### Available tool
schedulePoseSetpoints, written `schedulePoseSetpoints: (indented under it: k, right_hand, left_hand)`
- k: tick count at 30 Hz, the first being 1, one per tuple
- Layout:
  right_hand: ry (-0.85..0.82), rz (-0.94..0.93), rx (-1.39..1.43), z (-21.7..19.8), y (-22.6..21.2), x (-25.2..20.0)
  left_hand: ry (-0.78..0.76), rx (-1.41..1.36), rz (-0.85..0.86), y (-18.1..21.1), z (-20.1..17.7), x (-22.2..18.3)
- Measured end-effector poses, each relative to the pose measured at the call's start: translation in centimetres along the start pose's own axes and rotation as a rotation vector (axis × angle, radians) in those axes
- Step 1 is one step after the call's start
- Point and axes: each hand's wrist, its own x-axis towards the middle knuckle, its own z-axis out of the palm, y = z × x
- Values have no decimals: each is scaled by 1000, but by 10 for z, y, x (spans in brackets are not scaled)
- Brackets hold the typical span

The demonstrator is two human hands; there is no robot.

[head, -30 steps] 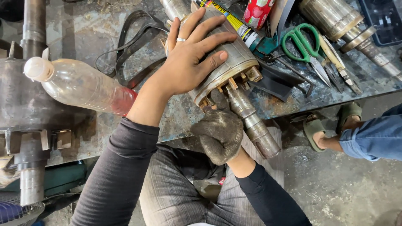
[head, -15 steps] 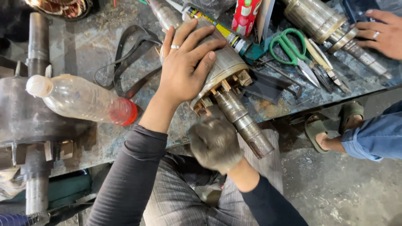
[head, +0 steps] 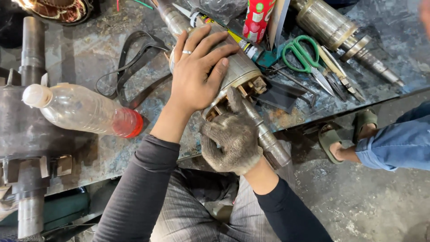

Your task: Cleaning a motor shaft on a workbench using a liquid solvent and a gloved hand to wipe away grime.

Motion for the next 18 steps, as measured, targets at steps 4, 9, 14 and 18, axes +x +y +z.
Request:
schedulePoseSetpoints:
  k: [4,9,14,18]
  right_hand:
    - [44,60,61,12,-2,-9]
    - [108,51,54,14,-6,-8]
    - [81,101,25,12,-12,-2]
    - [35,127,-49,12,-10,-5]
  left_hand:
    - [8,-1,-24,0,-1,-4]
    - [1,-8,-51,1,-3,-7]
    - [19,-18,-51,0,-3,-8]
    - [27,-20,-40,-1,-1,-10]
